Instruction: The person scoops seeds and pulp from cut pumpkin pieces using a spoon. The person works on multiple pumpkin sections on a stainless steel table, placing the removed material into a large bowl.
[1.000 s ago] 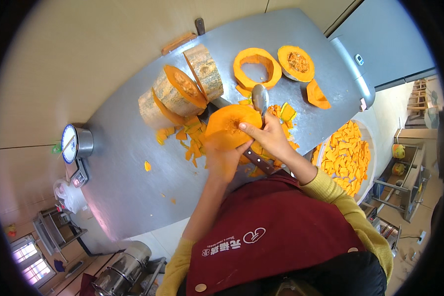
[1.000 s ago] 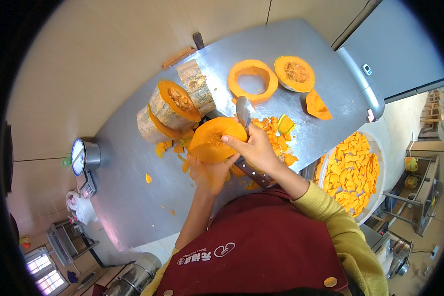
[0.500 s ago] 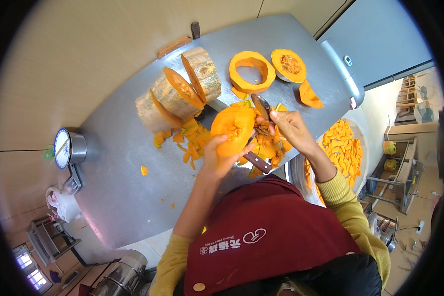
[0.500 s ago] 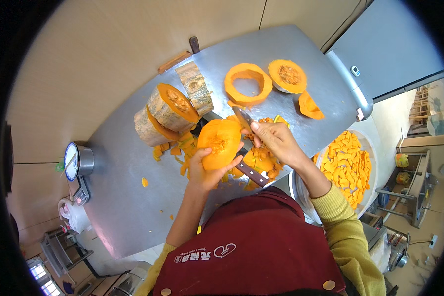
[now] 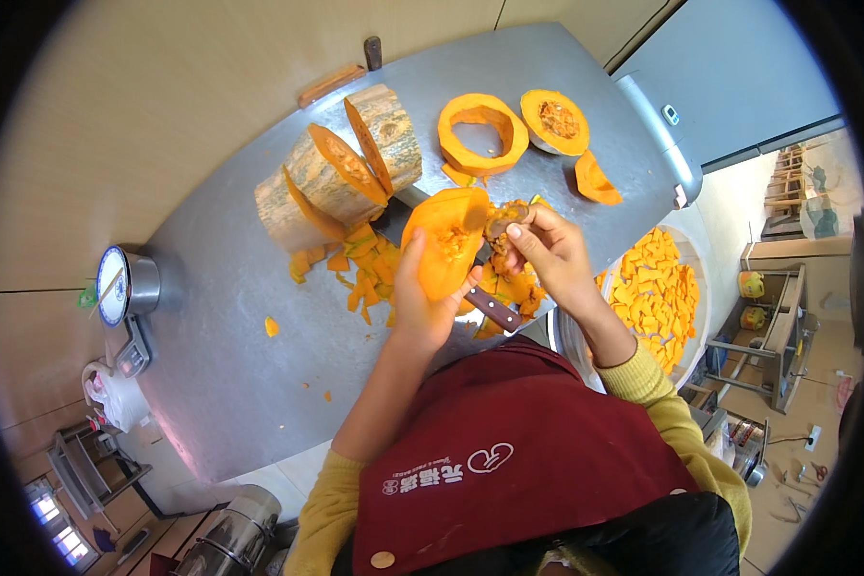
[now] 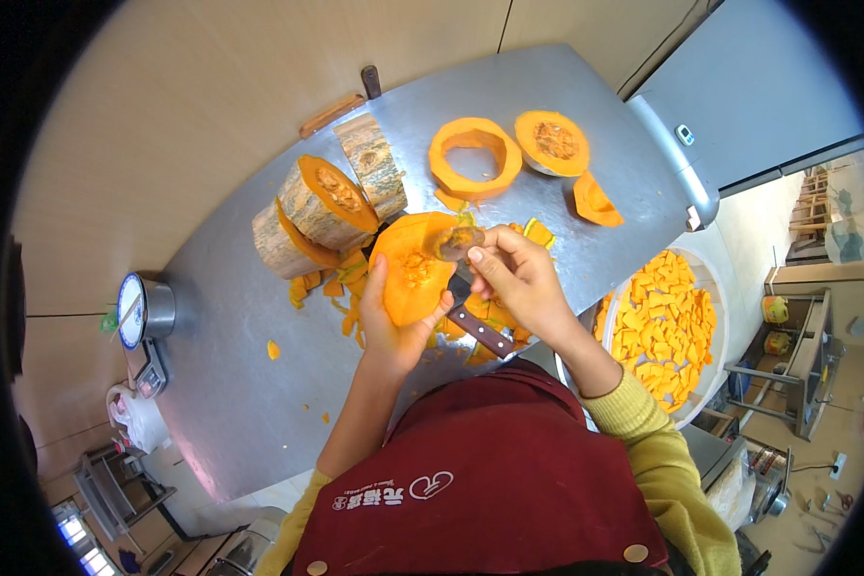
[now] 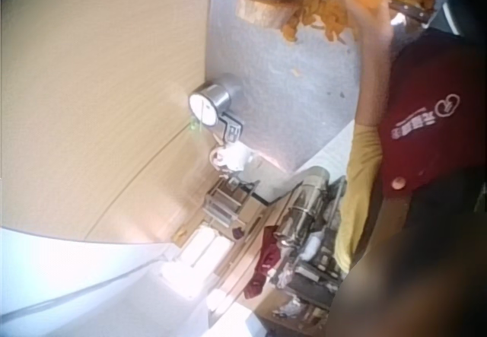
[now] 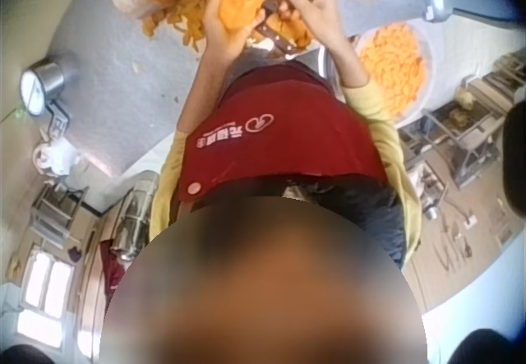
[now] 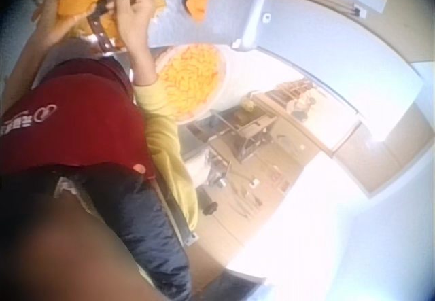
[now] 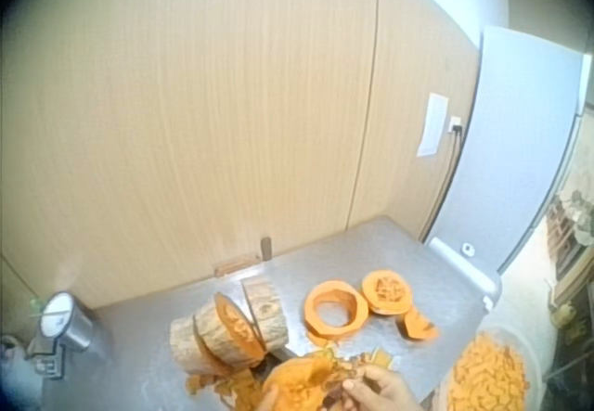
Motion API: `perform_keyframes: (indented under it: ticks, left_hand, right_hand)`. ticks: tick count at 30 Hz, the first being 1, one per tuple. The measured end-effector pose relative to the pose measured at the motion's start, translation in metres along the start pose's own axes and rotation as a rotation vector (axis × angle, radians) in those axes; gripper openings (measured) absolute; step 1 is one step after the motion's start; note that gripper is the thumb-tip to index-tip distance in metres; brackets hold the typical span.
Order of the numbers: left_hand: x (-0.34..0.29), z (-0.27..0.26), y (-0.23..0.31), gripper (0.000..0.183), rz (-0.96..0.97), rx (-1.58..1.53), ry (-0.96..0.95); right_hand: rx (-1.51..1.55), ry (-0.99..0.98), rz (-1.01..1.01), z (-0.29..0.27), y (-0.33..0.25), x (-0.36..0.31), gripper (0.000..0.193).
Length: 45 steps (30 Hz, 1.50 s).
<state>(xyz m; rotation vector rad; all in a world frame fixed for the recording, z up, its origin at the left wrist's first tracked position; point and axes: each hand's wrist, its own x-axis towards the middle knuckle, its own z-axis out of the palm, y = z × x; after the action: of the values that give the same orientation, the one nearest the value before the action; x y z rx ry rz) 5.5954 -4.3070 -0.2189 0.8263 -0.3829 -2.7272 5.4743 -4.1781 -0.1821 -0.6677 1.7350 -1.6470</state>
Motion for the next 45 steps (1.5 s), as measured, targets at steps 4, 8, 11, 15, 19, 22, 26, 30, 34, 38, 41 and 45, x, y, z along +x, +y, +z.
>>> perform_keyframes:
  ticks: [4, 8, 11, 15, 19, 22, 26, 30, 34, 38, 41, 45]
  left_hand:
    - [-0.006, 0.012, -0.002, 0.044, 0.041, 0.003, 0.075]
    - [-0.013, 0.022, -0.004, 0.042, 0.079, 0.019, 0.069]
    - [-0.018, 0.029, -0.007, 0.039, 0.122, 0.06, 0.128]
    - [-0.021, 0.034, -0.008, 0.047, 0.185, 0.221, 0.142]
    - [-0.021, 0.037, -0.007, 0.05, 0.28, 0.354, 0.118]
    - [-0.022, 0.039, -0.007, 0.049, 0.297, 0.363, 0.121]
    - [-0.022, 0.038, -0.005, 0.046, 0.29, 0.412, 0.157]
    - [-0.019, 0.035, -0.005, 0.045, 0.278, 0.432, 0.156]
    - [-0.017, 0.034, -0.004, 0.045, 0.284, 0.445, 0.134]
    - [-0.015, 0.033, 0.001, 0.044, 0.227, 0.437, 0.134]
    - [-0.015, 0.032, 0.004, 0.042, 0.149, 0.409, 0.169]
    - [-0.013, 0.029, 0.008, 0.038, 0.064, 0.377, 0.213]
  right_hand:
    - [-0.417, 0.165, -0.391, 0.015, -0.002, 0.0, 0.018]
    - [-0.722, 0.294, -0.665, 0.024, 0.003, 0.006, 0.038]
    - [-0.814, 0.363, -0.687, 0.026, 0.011, 0.007, 0.04]
    - [-0.82, 0.414, -0.738, 0.028, 0.019, 0.006, 0.039]
    - [-0.877, 0.415, -0.705, 0.032, 0.022, 0.003, 0.039]
    - [-0.85, 0.332, -0.694, 0.032, 0.021, 0.001, 0.038]
    - [-0.792, 0.188, -0.568, 0.029, 0.02, -0.001, 0.035]
    - [-0.743, 0.055, -0.453, 0.025, 0.017, -0.001, 0.032]
    - [-0.689, -0.041, -0.415, 0.02, 0.012, 0.003, 0.029]
    - [-0.765, -0.175, -0.494, 0.007, 0.01, 0.014, 0.026]
    - [-0.857, -0.287, -0.544, -0.005, 0.01, 0.027, 0.023]
    - [-0.959, -0.448, -0.614, -0.017, 0.01, 0.039, 0.021]
